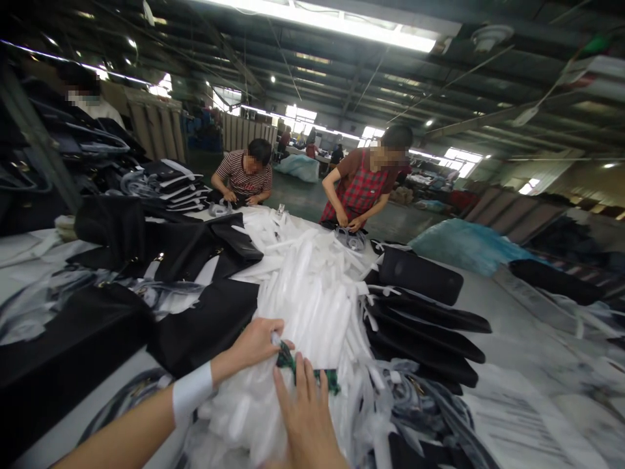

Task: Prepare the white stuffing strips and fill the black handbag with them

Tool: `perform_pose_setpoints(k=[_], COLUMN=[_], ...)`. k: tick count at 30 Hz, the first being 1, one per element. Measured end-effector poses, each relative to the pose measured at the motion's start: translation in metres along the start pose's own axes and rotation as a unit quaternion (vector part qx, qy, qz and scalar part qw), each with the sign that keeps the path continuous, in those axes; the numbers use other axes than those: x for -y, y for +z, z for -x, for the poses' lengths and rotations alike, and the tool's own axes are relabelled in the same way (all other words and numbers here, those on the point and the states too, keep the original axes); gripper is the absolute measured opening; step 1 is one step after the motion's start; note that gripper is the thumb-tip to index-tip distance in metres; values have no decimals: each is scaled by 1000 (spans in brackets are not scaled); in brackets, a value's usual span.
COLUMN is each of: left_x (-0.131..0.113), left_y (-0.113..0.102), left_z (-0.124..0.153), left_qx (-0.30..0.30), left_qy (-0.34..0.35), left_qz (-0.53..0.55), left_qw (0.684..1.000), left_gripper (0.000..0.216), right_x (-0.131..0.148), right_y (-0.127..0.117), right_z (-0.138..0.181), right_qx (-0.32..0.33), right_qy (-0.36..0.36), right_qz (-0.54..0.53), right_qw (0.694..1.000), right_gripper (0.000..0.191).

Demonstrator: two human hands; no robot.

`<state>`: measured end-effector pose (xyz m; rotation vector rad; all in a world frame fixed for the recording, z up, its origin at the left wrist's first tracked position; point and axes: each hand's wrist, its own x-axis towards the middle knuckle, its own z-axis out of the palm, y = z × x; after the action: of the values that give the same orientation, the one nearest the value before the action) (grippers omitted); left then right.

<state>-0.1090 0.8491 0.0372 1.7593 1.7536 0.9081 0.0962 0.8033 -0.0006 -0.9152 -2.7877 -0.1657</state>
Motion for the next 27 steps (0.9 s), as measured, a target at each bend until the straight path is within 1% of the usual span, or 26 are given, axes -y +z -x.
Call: perform_pose_setpoints(k=[2, 3, 4, 5, 8, 9, 10, 11, 12, 14, 16, 17, 19, 21, 22, 24, 26, 27], left_x=[5, 10, 15, 21, 41, 48, 53, 57, 60, 61, 58, 55, 48, 41, 39, 34, 31, 30], left_y=[-6, -11, -16, -20, -27, -26, -23, -19, -13, 0, 13, 18, 23, 22, 20, 15, 12, 12], left_z=[9, 15, 23, 31, 61, 69, 76, 81, 84, 84, 77, 72, 59, 43, 34, 16, 1, -5], left_qx=[19, 30, 47, 70, 148, 169, 180, 181, 172, 132, 92, 78, 50, 21, 6, -10, -3, 5], left_qy=[20, 39, 64, 95, 171, 184, 191, 193, 191, 183, 176, 171, 139, 87, 59, 19, -3, -10], left_qz=[-23, -33, -40, -47, -83, -102, -122, -142, -159, -184, -198, -200, -196, -181, -173, -160, -148, -141], left_qw=[999, 998, 996, 992, 971, 963, 957, 954, 953, 957, 960, 961, 969, 979, 983, 987, 989, 990], left_gripper=[30, 32, 40, 54, 114, 125, 131, 131, 127, 115, 96, 84, 51, 21, 13, 12, 14, 16], right_x=[1, -1, -4, -8, -18, -20, -23, -24, -26, -28, -31, -33, -38, -43, -44, -44, -41, -39], right_y=[17, 24, 30, 35, 40, 38, 36, 34, 32, 32, 35, 37, 38, 30, 22, 1, -17, -23], right_z=[12, 16, 18, 20, 20, 19, 17, 16, 14, 10, 6, 3, -3, -12, -17, -26, -33, -35], right_qx=[-36, -54, -70, -84, -113, -120, -128, -138, -147, -157, -156, -153, -147, -128, -109, -51, -7, 5], right_qy=[-20, -23, -18, -8, 22, 25, 25, 24, 28, 53, 83, 90, 101, 133, 154, 180, 168, 168], right_qz=[53, 70, 81, 83, 65, 55, 45, 34, 25, 15, 11, 5, -17, -53, -76, -137, -197, -211], right_qw=[998, 996, 994, 993, 991, 991, 990, 990, 988, 986, 984, 984, 984, 981, 979, 973, 966, 963], right_gripper=[105, 103, 101, 100, 102, 103, 104, 104, 102, 94, 86, 84, 80, 76, 75, 76, 82, 86])
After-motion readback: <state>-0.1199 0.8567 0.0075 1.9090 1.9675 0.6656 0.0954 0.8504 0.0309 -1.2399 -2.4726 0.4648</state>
